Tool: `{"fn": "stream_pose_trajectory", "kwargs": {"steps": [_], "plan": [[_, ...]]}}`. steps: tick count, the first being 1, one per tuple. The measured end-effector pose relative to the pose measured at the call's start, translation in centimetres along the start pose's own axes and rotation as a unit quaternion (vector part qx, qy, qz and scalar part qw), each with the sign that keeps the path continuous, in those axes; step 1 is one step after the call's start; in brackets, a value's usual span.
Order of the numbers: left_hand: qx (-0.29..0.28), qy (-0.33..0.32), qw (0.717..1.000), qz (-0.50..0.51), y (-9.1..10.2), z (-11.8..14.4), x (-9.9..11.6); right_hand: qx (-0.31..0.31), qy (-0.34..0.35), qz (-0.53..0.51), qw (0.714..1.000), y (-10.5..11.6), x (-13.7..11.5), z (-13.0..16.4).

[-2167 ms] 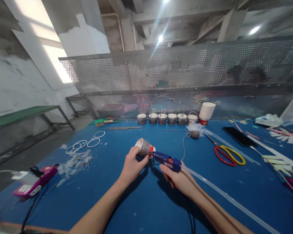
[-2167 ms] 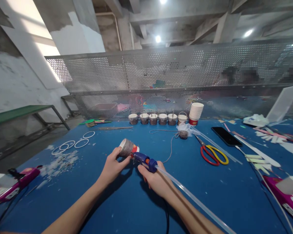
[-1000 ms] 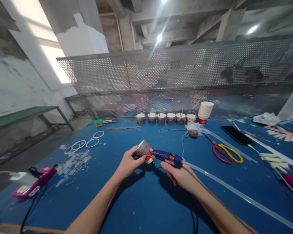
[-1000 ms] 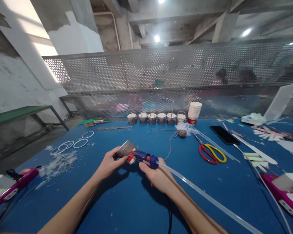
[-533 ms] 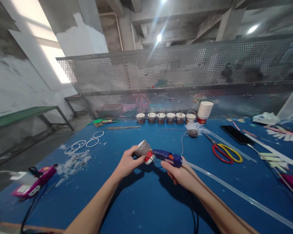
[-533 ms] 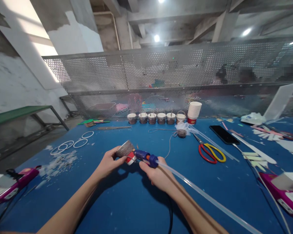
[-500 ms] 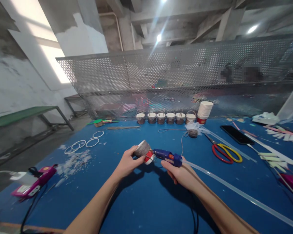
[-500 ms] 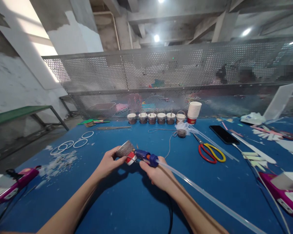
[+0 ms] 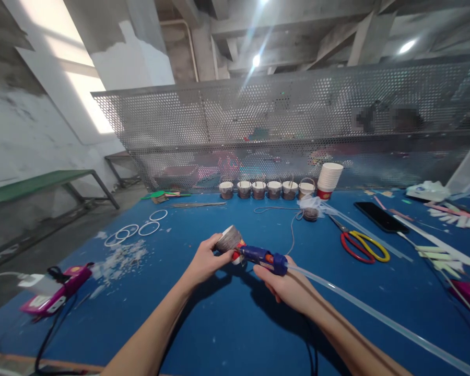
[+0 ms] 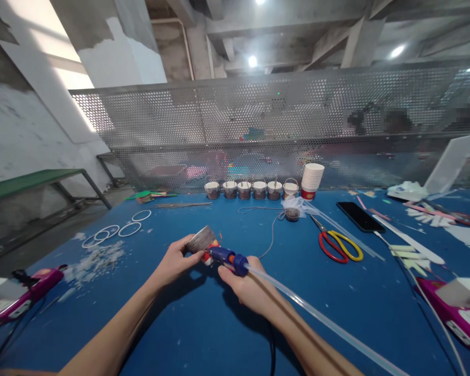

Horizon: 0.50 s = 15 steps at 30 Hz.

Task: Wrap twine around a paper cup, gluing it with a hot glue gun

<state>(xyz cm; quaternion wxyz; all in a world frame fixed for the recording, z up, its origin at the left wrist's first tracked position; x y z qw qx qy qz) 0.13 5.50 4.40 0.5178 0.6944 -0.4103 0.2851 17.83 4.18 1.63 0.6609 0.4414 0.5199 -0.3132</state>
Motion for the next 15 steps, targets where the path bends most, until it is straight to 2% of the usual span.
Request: {"fn": "stream_pose_trajectory", "kwargs": {"steps": [8,15], "plan": [[-0.021,0.0,1.0,0.002,0.0,0.1,0.3,0.044,-0.054,0.0,0.998,1.2,0.3,-0.4],[-0.005,0.021,1.0,0.023,0.1,0.0,0.0,0.053,-0.047,-0.016,0.997,1.6,0.2,-0.6]]}}
Point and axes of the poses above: each hand's wrist, its own z-axis away from the middle knuckle, its own y-axis out of the back of the hand, x = y × z, the point moved 7 cm from there along -z, towards the middle knuckle, and after that the axes turned 1 degree about -y, right-handed, at the moved point
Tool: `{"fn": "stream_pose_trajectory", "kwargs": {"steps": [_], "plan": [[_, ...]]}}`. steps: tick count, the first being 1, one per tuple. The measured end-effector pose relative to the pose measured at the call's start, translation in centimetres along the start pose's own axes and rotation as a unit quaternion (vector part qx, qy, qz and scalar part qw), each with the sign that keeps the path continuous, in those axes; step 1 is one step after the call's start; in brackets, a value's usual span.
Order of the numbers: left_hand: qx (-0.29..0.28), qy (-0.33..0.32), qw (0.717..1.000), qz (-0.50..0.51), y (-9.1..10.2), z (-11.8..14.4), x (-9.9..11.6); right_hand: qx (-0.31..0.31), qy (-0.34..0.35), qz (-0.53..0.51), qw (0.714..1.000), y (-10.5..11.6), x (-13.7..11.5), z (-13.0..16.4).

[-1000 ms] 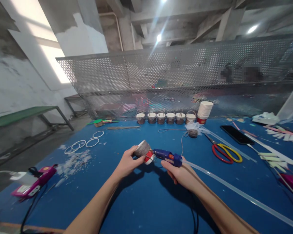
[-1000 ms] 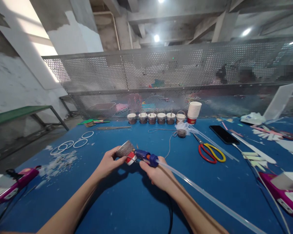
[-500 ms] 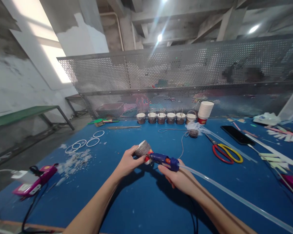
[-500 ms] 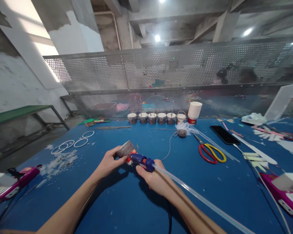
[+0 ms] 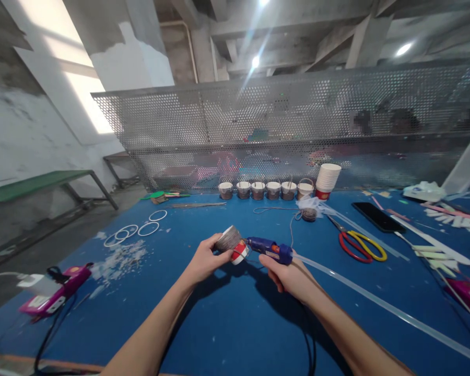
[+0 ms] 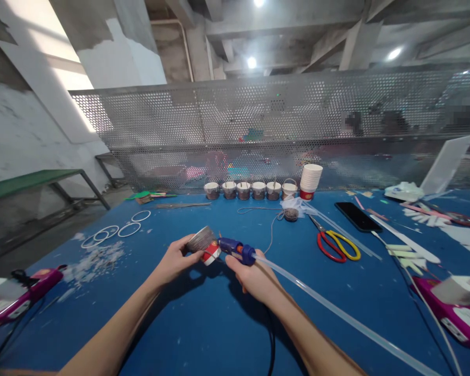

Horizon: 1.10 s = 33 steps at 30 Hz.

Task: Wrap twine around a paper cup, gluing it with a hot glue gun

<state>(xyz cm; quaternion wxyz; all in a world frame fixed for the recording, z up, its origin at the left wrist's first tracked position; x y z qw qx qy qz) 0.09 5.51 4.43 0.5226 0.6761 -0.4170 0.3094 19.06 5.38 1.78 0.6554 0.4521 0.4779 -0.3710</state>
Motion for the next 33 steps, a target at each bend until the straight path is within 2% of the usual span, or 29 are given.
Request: {"fn": "stream_pose_trajectory", "kwargs": {"steps": [5,11,20,28,33], "plan": [[0.023,0.019,0.999,0.013,0.3,-0.1,-0.5,-0.001,0.034,-0.01,0.999,0.4,-0.5,0.2],[0.031,-0.006,0.999,-0.008,0.4,0.0,-0.2,-0.042,0.03,0.02,0.998,-1.1,-0.2,0.7],[0.024,-0.05,0.997,-0.047,0.3,0.2,0.2,-0.016,0.012,0.003,1.0,-0.5,0.0,0.6],[0.022,-0.051,0.997,-0.058,0.3,0.2,0.3,-0.067,0.064,0.016,0.996,-1.7,-0.5,1.1],[0.017,-0.031,0.999,-0.038,0.3,0.2,0.3,-0.025,0.027,0.008,0.999,-0.5,-0.3,0.5]]}}
Point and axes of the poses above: each hand's wrist, its own z-axis away from the middle knuckle, its own y-axis out of the back of the hand, x = y × z, the point moved 7 cm from there along -z, towards the middle knuckle, and after that the axes turned 1 degree about -y, right-handed, at the moved point
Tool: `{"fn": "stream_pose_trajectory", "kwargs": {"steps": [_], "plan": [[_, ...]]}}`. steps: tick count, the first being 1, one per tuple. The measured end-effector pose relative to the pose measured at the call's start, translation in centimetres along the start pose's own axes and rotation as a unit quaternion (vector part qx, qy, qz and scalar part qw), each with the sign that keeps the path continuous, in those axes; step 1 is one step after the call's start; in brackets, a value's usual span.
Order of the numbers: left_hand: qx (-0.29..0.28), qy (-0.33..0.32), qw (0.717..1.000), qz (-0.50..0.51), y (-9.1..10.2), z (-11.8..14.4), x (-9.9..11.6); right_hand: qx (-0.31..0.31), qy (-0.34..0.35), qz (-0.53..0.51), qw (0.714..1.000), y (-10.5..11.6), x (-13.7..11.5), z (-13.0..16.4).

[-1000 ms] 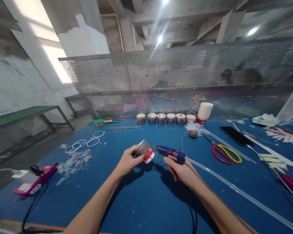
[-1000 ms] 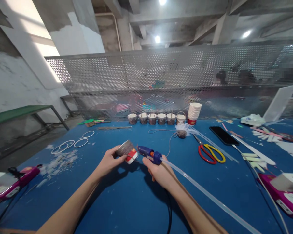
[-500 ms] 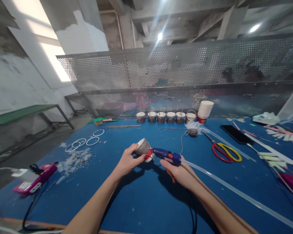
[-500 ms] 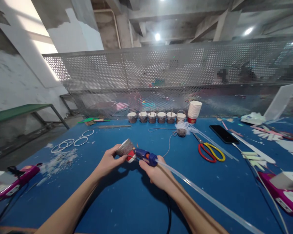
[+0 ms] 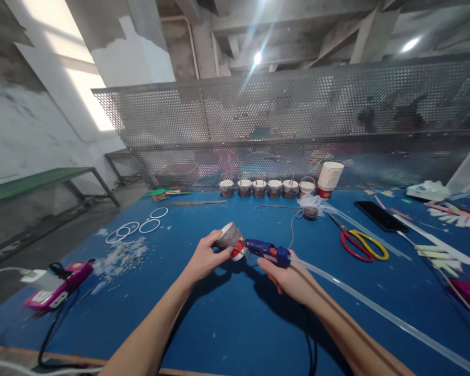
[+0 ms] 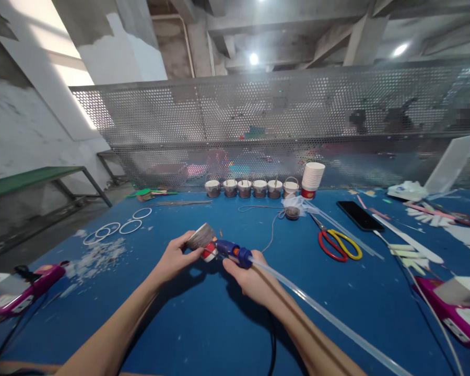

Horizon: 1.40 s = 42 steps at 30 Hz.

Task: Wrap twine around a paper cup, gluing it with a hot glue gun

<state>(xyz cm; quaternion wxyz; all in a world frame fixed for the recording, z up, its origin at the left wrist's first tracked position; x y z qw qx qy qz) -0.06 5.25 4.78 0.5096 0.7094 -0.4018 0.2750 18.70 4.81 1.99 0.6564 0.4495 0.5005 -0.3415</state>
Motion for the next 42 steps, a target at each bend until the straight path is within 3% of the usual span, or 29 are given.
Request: {"fn": "stream_pose_trajectory", "kwargs": {"steps": [7,9,14,18,22,29,37,42], "plan": [[-0.028,0.027,0.997,0.063,-0.4,-0.1,-0.4,-0.001,-0.006,-0.05,0.999,1.2,0.7,-1.3],[-0.02,0.051,0.995,0.082,-0.4,-0.1,-0.8,0.027,0.006,-0.069,0.997,1.6,0.6,-1.4],[0.005,0.098,0.988,0.121,-0.8,0.2,-1.5,0.13,0.127,-0.057,0.982,1.7,-0.1,-1.0],[-0.009,0.106,0.982,0.157,-1.7,0.5,-1.3,0.128,0.23,0.003,0.965,-0.1,-0.4,-0.6],[-0.023,0.084,0.985,0.147,-2.2,0.7,-0.7,0.146,0.278,0.059,0.948,-0.8,-0.2,-0.4],[-0.056,0.081,0.986,0.138,-3.0,0.9,-0.1,0.186,0.315,0.15,0.918,-0.7,0.1,-0.6],[-0.146,0.121,0.969,0.161,-4.1,1.4,-0.5,0.21,0.293,0.147,0.921,-0.2,0.5,-0.7],[-0.161,0.134,0.961,0.18,-4.3,1.5,-0.5,0.22,0.3,0.161,0.914,-0.1,0.4,-0.7]]}}
Point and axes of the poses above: each hand's wrist, its own z-axis away from the middle knuckle, its own y-axis out of the back of the hand, x = y × z, the point moved 7 cm from there along -z, towards the middle knuckle, and after that the axes turned 1 degree about -y, right-handed, at the moved point
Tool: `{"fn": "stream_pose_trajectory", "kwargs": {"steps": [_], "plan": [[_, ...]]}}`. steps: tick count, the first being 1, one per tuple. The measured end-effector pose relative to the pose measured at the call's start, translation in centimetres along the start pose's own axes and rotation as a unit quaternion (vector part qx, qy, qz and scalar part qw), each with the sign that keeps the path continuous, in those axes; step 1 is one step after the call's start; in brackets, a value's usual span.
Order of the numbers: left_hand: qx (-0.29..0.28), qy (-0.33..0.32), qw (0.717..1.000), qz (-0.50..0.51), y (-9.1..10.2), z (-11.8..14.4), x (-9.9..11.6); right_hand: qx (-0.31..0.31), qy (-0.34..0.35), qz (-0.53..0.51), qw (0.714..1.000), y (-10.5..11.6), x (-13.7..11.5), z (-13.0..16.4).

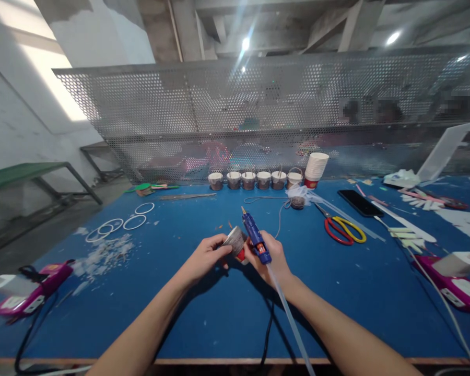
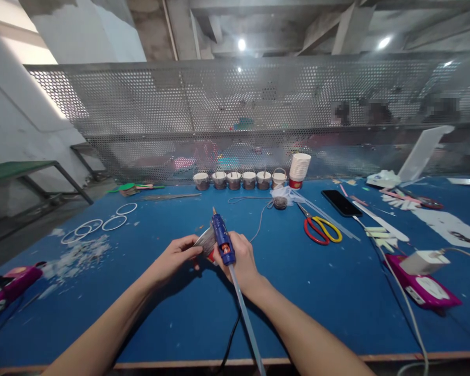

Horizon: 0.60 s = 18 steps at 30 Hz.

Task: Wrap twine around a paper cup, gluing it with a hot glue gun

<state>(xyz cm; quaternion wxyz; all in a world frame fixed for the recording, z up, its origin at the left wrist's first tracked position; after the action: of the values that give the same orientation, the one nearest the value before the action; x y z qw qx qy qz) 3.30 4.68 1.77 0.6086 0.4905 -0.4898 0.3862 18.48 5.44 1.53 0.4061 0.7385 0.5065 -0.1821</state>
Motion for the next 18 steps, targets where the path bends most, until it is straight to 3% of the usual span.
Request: {"fn": "stream_pose_trajectory", "kwargs": {"steps": [12,15,18], "plan": [[0.037,-0.014,0.998,-0.055,-0.1,0.2,0.7,0.026,0.087,0.031,0.995,0.6,-0.9,0.1],[0.046,-0.025,0.996,-0.067,-0.2,0.2,1.1,0.028,0.074,0.032,0.996,0.7,-0.7,-0.2],[0.064,-0.033,0.993,-0.096,-0.2,0.2,1.1,0.035,0.016,0.013,0.999,1.1,0.1,-0.6]]}}
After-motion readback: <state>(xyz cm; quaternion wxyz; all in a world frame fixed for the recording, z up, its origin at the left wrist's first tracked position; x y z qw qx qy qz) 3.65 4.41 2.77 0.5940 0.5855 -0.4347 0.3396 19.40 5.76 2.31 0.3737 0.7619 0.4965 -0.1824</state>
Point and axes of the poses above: each hand's wrist, its own z-axis away from the middle knuckle, its own y-axis out of the back of the hand, x = y × z, the point moved 7 cm from there along -z, towards the middle knuckle, and after that the axes turned 1 degree about -y, right-handed, at the moved point
